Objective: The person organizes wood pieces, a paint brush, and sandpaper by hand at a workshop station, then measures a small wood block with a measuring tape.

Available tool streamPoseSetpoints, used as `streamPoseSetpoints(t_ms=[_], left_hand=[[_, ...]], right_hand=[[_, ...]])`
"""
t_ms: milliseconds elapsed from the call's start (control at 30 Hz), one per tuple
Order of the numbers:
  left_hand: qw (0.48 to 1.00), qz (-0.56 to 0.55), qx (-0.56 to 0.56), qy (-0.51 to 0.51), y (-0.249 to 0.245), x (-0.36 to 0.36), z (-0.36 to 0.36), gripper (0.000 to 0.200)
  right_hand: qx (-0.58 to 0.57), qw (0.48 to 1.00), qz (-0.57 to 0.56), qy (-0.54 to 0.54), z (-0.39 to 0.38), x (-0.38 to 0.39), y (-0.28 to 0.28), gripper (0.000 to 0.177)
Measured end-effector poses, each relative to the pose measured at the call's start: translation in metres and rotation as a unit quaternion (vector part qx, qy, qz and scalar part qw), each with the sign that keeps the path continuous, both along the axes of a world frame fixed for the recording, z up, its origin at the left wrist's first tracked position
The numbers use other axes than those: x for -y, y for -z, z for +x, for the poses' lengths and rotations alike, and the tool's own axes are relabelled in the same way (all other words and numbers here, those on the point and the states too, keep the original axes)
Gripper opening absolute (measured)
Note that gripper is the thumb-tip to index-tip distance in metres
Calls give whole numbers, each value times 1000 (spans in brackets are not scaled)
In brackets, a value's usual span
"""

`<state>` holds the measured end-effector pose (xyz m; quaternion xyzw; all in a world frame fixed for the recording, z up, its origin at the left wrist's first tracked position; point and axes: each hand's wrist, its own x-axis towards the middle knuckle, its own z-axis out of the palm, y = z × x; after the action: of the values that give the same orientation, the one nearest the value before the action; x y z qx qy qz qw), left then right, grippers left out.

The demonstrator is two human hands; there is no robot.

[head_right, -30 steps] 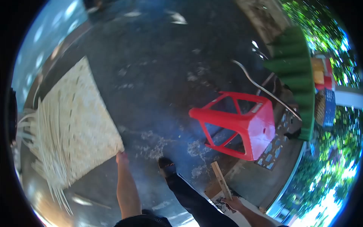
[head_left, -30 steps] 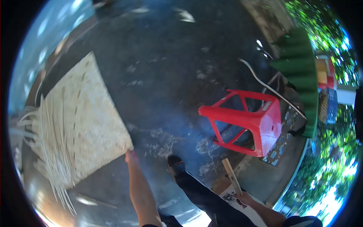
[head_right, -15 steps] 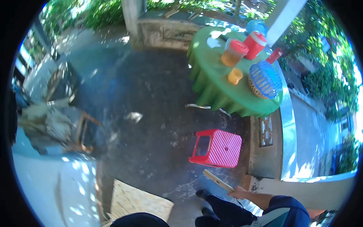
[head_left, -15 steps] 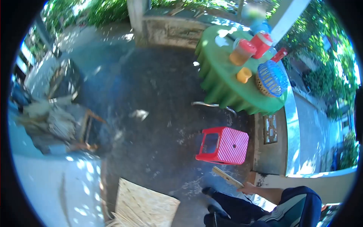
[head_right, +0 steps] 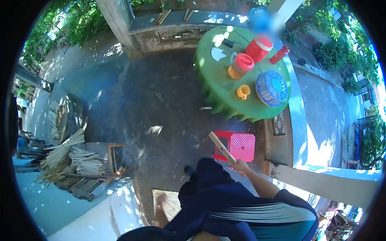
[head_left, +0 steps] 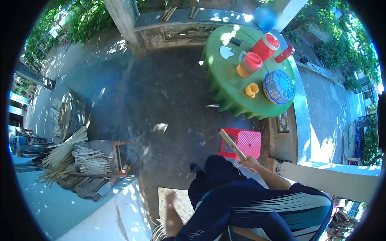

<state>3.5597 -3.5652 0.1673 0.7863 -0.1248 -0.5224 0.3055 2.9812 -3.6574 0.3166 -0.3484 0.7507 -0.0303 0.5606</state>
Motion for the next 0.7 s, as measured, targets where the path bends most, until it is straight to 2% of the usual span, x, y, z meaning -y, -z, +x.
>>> streamPoseSetpoints(t_ms=[67, 100, 133, 167, 233, 333, 367, 433, 500, 567, 700], left_hand=[[991, -133, 25, 15, 9, 85, 65, 17], [981, -188, 36, 26, -24, 151, 81, 16], [973, -172, 119, 94, -59, 214, 94, 17], [979, -130, 132, 79, -103, 279, 96, 22], [962, -150, 216, 75, -166, 388, 82, 23], [955, -233, 171, 65, -176, 496, 69, 21], [945, -289, 121, 93, -181, 518, 61, 18], [948, -256, 113, 150, -199, 564, 38, 18], [951, -242, 105, 158, -214, 591, 25, 19], [957, -231, 102, 144, -215, 625, 22, 20], [968, -196, 114, 109, -190, 692, 60, 21]], right_hand=[[-3, 1000, -18, 17, 15, 32, -6, 30], [-5, 999, -17, 36, 26, 62, -19, 29], [-4, 998, -16, 55, 41, 90, -31, 28], [45, 995, -26, 87, 54, 117, -39, 29], [146, 979, -61, 133, 75, 198, -57, 31], [176, 968, -123, 127, 101, 322, -91, 26], [160, 969, -162, 101, 101, 366, -94, 26], [121, 965, -226, 62, 103, 442, -98, 28], [79, 983, -166, 20, 102, 522, -113, 31], [107, 975, -188, 45, 99, 598, -122, 35], [106, 964, -232, 77, 96, 726, -119, 35]])
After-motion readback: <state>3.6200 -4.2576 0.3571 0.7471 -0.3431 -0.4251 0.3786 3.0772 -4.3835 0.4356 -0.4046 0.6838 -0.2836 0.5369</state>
